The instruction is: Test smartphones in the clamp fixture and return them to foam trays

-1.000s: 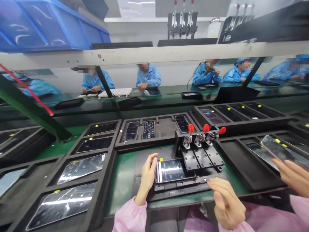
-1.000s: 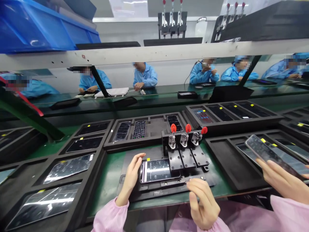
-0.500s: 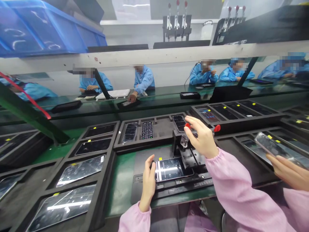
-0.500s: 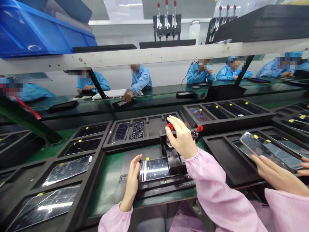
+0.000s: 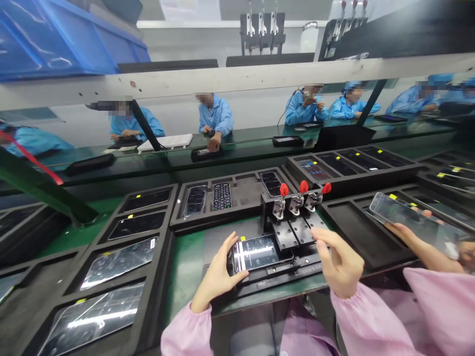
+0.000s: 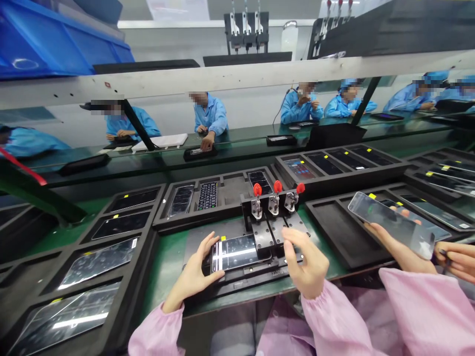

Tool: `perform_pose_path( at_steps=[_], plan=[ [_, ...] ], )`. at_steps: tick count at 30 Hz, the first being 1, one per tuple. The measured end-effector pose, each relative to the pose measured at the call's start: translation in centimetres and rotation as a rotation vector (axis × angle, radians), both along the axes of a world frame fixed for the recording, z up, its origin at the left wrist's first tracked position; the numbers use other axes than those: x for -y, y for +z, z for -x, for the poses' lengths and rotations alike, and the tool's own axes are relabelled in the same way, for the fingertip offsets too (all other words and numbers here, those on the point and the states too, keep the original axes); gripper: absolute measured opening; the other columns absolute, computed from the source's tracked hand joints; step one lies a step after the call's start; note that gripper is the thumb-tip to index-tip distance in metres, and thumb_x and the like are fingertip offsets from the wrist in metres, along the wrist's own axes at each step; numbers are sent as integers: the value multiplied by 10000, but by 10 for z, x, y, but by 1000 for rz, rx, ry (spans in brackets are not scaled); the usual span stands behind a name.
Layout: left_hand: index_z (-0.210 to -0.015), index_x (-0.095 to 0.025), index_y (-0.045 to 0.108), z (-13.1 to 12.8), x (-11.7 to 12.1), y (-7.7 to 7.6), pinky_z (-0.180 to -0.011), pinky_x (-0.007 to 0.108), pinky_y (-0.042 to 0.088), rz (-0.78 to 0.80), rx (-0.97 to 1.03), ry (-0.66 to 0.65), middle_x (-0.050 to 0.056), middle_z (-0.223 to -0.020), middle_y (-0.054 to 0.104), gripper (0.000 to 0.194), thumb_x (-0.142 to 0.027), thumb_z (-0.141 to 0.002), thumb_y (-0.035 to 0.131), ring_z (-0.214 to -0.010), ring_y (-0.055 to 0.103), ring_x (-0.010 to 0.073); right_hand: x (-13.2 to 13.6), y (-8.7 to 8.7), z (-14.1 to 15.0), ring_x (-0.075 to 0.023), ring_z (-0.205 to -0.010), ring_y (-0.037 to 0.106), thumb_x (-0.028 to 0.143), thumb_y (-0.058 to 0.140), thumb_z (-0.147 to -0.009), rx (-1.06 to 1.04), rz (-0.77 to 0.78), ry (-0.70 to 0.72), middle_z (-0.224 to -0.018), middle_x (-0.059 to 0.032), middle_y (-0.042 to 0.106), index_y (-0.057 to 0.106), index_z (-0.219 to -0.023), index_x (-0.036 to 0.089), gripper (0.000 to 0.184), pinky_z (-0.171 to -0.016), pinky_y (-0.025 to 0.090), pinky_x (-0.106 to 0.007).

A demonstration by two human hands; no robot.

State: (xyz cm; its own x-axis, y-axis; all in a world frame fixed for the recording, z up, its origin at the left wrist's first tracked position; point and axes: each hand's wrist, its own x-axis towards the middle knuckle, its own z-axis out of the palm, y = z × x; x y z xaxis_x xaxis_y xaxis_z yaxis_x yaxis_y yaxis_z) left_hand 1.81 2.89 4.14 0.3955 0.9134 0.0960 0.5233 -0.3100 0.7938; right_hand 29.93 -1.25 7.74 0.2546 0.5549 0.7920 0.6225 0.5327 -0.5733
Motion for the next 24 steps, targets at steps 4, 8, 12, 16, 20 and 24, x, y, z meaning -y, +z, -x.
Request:
perform_pose_path(
  at_steps=[4, 8, 12, 16, 20, 24],
  plan=[
    [-1400, -300, 113, 0, -9, 11, -1011, 408, 338, -49, -77, -33, 49, -1273, 517, 1013, -306, -600, 735, -1181, 477, 240, 31, -49, -7, -184, -871, 626, 100, 548, -762, -22, 152, -8, -912, -45, 652, 630, -893, 189, 179, -806, 512, -344],
    [-1382, -296, 187, -4, -13, 15, -964, 406, 372, -99, -110, -24, 34, -1158, 579, 1025, -316, -535, 764, -1091, 534, 247, 46, -75, -8, -167, -860, 624, 120, 547, -777, 20, 233, -39, -905, -40, 653, 625, -899, 194, 163, -816, 502, -315],
    [-1371, -294, 208, -11, -12, 10, -974, 417, 358, -136, -92, -9, 33, -1132, 593, 1012, -340, -529, 768, -1093, 534, 250, 49, -82, -8, -155, -847, 621, 132, 542, -789, 40, 245, -52, -907, -40, 653, 620, -916, 198, 163, -801, 501, -295],
    [-1365, -288, 219, -16, -10, 5, -983, 405, 352, -131, -95, -17, 38, -1169, 561, 967, -329, -558, 750, -1108, 514, 237, 48, -80, -8, -152, -845, 615, 161, 538, -801, 65, 276, -68, -905, -46, 652, 619, -897, 198, 130, -804, 496, -298],
    [-1355, -268, 243, -17, -10, 5, -986, 418, 349, -110, -124, -9, 55, -1187, 528, 931, -281, -560, 727, -1122, 487, 248, 43, -75, -3, -158, -852, 613, 209, 522, -815, 116, 291, -35, -892, -57, 651, 618, -840, 189, 102, -802, 502, -304],
    [-1347, -241, 263, -20, -9, 6, -1002, 443, 332, -79, -139, -3, 82, -1211, 499, 911, -226, -549, 703, -1170, 437, 270, 34, -76, 4, -158, -843, 618, 278, 520, -812, 165, 341, -70, -934, -60, 644, 616, -919, 188, 169, -752, 526, -294]
  ],
)
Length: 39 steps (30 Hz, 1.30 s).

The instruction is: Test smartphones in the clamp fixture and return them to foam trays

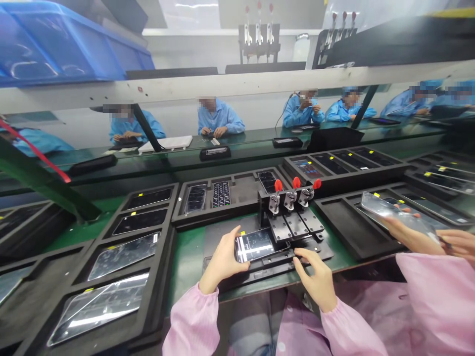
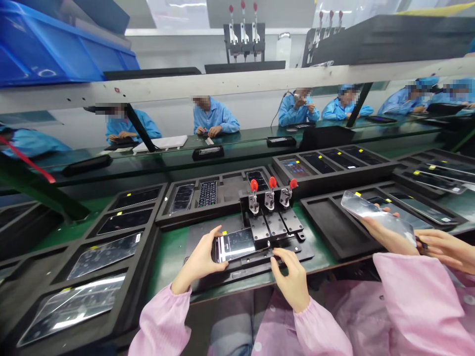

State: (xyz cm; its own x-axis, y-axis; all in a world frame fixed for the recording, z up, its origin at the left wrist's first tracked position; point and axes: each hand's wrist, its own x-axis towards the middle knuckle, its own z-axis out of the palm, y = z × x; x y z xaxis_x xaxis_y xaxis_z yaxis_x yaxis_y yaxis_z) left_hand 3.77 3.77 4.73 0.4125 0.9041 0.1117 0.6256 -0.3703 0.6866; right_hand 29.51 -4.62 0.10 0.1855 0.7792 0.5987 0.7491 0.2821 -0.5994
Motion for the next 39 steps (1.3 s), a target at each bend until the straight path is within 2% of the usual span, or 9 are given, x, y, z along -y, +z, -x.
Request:
perform_pose_path(
  at_steps=[5, 11, 16, 23, 32, 39],
  plan=[
    [-1350, -232, 262, 4, -3, 4, -1001, 448, 344, 54, 8, -31, 97, -1224, 500, 915, -269, -560, 722, -1172, 447, 269, -11, -5, 7, -162, -836, 616, 326, 546, -798, 11, 56, -29, -974, -69, 624, 570, -1036, 180, 281, -665, 537, -279],
    [-1335, -279, 291, 12, -7, 8, -961, 459, 391, 113, 28, -59, 67, -1233, 539, 906, -311, -556, 752, -1133, 509, 269, -14, -6, 11, -164, -915, 606, 350, 553, -799, -8, 105, -4, -1003, -66, 605, 562, -1073, 198, 314, -721, 538, -282],
    [-1352, -284, 237, 13, -4, 6, -955, 444, 409, 123, 53, -43, 63, -1273, 527, 945, -328, -564, 757, -1168, 491, 255, -14, -8, 13, -163, -926, 610, 355, 542, -814, -64, 101, -35, -1001, -70, 609, 542, -1096, 189, 326, -783, 532, -303],
    [-1322, -288, 278, 14, -2, 1, -921, 430, 453, 156, 140, 10, 56, -1259, 542, 951, -325, -522, 791, -1163, 504, 251, -19, -7, 13, -163, -902, 632, 378, 501, -838, -102, 114, -13, -979, -79, 625, 554, -1050, 182, 294, -809, 534, -306],
    [-1321, -299, 270, 16, -1, 3, -940, 453, 453, 173, 165, -17, 61, -1282, 532, 937, -322, -538, 782, -1185, 498, 249, -21, 8, 10, -179, -960, 600, 390, 536, -811, -72, 206, 4, -948, -39, 670, 550, -977, 220, 238, -827, 502, -335],
    [-1332, -299, 270, 19, 3, 2, -961, 459, 434, 143, 203, -28, 79, -1315, 502, 891, -310, -588, 759, -1248, 434, 251, -22, 6, 9, -187, -915, 613, 414, 509, -823, -64, 239, 4, -917, -34, 681, 507, -879, 214, 207, -789, 497, -341]
  ],
)
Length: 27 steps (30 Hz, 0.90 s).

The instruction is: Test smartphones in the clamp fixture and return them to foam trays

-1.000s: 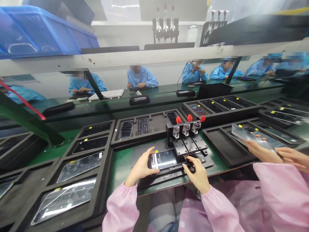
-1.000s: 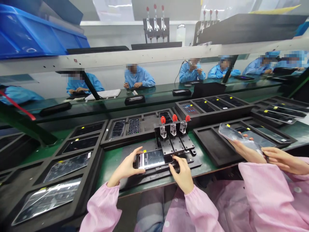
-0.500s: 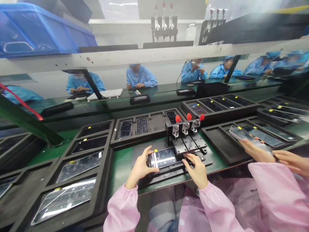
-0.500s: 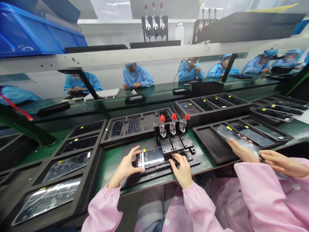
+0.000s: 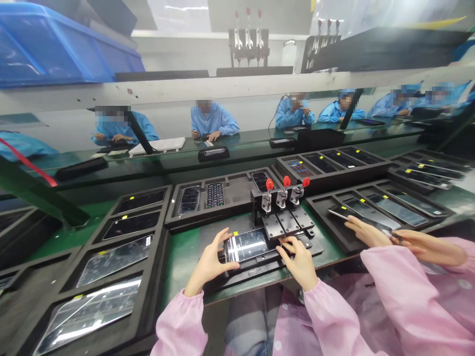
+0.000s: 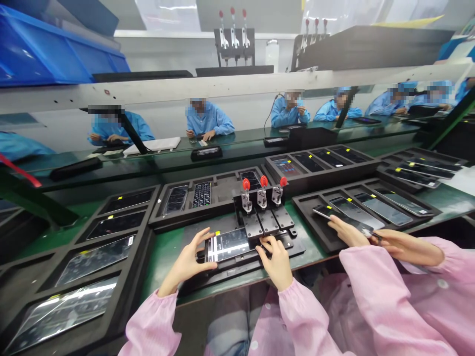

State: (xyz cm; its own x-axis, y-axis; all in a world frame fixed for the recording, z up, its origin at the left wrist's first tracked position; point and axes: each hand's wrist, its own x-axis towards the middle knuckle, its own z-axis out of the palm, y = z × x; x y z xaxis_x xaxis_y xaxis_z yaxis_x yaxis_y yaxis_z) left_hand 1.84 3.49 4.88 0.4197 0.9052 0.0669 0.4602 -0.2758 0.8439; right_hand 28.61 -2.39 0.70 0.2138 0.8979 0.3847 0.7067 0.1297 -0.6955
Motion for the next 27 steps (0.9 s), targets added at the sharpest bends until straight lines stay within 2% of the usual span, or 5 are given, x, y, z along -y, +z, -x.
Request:
perform_pose_path(
  at_steps=[5, 10, 16, 23, 27],
  plan=[
    [-1350, -298, 250, 7, -1, 2, -1012, 479, 381, 36, 34, -42, 88, -1323, 492, 930, -291, -576, 767, -1253, 428, 239, 0, -4, 0, -177, -865, 627, 426, 497, -830, 26, -15, 8, -922, -41, 674, 507, -880, 211, 220, -750, 506, -316],
    [-1343, -295, 272, 8, -3, 1, -978, 487, 414, 53, 34, -46, 95, -1294, 516, 934, -279, -555, 773, -1227, 456, 255, 0, -7, -1, -162, -868, 612, 414, 504, -835, 99, -35, -2, -903, -25, 668, 509, -881, 222, 198, -741, 495, -290],
    [-1355, -309, 277, 7, -2, 5, -939, 457, 445, -3, -51, -63, 84, -1290, 526, 882, -288, -601, 734, -1189, 493, 258, 1, -7, -2, -180, -773, 580, 403, 506, -839, 260, -59, -8, -893, -33, 654, 545, -934, 226, 204, -688, 443, -318],
    [-1371, -289, 259, 5, -5, 14, -1020, 436, 352, -156, -248, -152, 71, -1310, 512, 850, -290, -643, 698, -1197, 480, 258, 4, -7, 1, -178, -769, 574, 371, 486, -858, 339, -113, -12, -894, -48, 640, 512, -960, 206, 196, -688, 426, -318],
    [-1385, -287, 238, 4, -5, 16, -1009, 423, 360, -183, -296, -156, 75, -1312, 507, 863, -299, -651, 691, -1186, 486, 264, 4, -7, 2, -177, -785, 588, 332, 490, -860, 342, -124, 12, -875, -45, 635, 480, -949, 195, 164, -683, 421, -311]
  ],
)
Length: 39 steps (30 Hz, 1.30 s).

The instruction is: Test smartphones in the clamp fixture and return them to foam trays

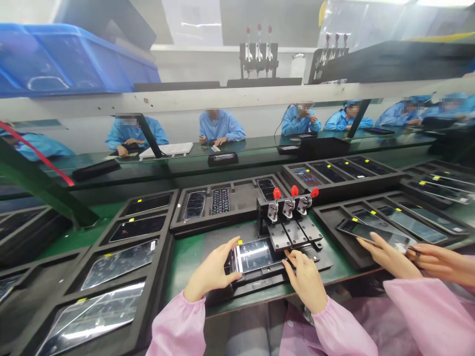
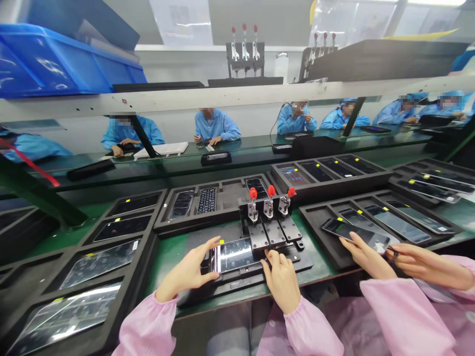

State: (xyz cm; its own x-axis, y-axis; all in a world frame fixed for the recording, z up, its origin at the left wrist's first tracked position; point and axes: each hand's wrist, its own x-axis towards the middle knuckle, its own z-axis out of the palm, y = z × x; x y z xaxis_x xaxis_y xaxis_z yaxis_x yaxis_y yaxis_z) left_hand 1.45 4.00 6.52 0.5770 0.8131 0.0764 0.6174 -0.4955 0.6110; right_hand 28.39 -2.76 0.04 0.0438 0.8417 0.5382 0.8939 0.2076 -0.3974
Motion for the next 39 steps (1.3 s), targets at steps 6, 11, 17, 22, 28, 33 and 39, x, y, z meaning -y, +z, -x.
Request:
perform_pose_path(
  at_steps=[6, 11, 17, 22, 28, 33, 39],
  plan=[
    [-1400, -283, 184, 1, 4, -3, -1025, 414, 346, 25, 33, 7, 66, -1323, 496, 877, -308, -675, 677, -1203, 469, 244, 0, -1, -5, -163, -779, 608, 342, 498, -851, -75, -29, 19, -882, -50, 641, 434, -904, 193, 170, -681, 445, -288],
    [-1396, -271, 190, 8, 12, -22, -1077, 424, 287, 18, 132, 152, 67, -1437, 347, 860, -339, -687, 674, -1302, 354, 240, 11, 11, -6, -100, -633, 569, 307, 527, -833, -175, -119, -3, -773, -6, 615, 432, -830, 197, 145, -649, 458, -238],
    [-1393, -291, 152, 26, 24, -38, -972, 421, 431, 126, 211, 266, 45, -1167, 627, 1001, -372, -597, 754, -1103, 571, 229, -13, 95, -7, -97, -705, 589, 211, 570, -794, -289, -375, 48, -745, 10, 619, 540, -758, 197, 49, -696, 469, -227],
    [-1366, -287, 218, 29, 24, -43, -989, 411, 415, 51, 260, 225, 32, -1153, 642, 598, -288, -837, 498, -1083, 586, 176, -86, 161, 4, -184, -1106, 524, 251, 493, -840, -33, -384, 221, -1185, -99, 557, 537, -1078, 152, 262, -944, 441, -337],
    [-1328, -273, 293, 23, 17, -52, -921, 388, 478, 19, 280, 293, 12, -1037, 697, 518, -278, -847, 488, -966, 647, 177, -108, 165, 10, -137, -678, 608, 231, 447, -862, 103, -282, 197, -721, -42, 643, 621, -796, 147, 204, -690, 502, -278],
    [-1316, -285, 310, 23, 18, -54, -943, 370, 467, 27, 285, 310, -7, -1048, 695, 504, -248, -845, 487, -993, 638, 164, -53, 118, 3, -147, -963, 587, 162, 453, -852, 89, -390, 247, -1010, -65, 656, 602, -1038, 156, 239, -871, 474, -300],
    [-1307, -293, 323, 22, 20, -53, -953, 352, 463, 45, 295, 321, -12, -1058, 689, 484, -264, -852, 482, -1014, 628, 155, -38, 72, 5, -218, -1221, 436, 200, 468, -863, 258, -299, 71, -1201, -19, 573, 514, -1215, 236, 357, -1079, 149, -544]
  ],
)
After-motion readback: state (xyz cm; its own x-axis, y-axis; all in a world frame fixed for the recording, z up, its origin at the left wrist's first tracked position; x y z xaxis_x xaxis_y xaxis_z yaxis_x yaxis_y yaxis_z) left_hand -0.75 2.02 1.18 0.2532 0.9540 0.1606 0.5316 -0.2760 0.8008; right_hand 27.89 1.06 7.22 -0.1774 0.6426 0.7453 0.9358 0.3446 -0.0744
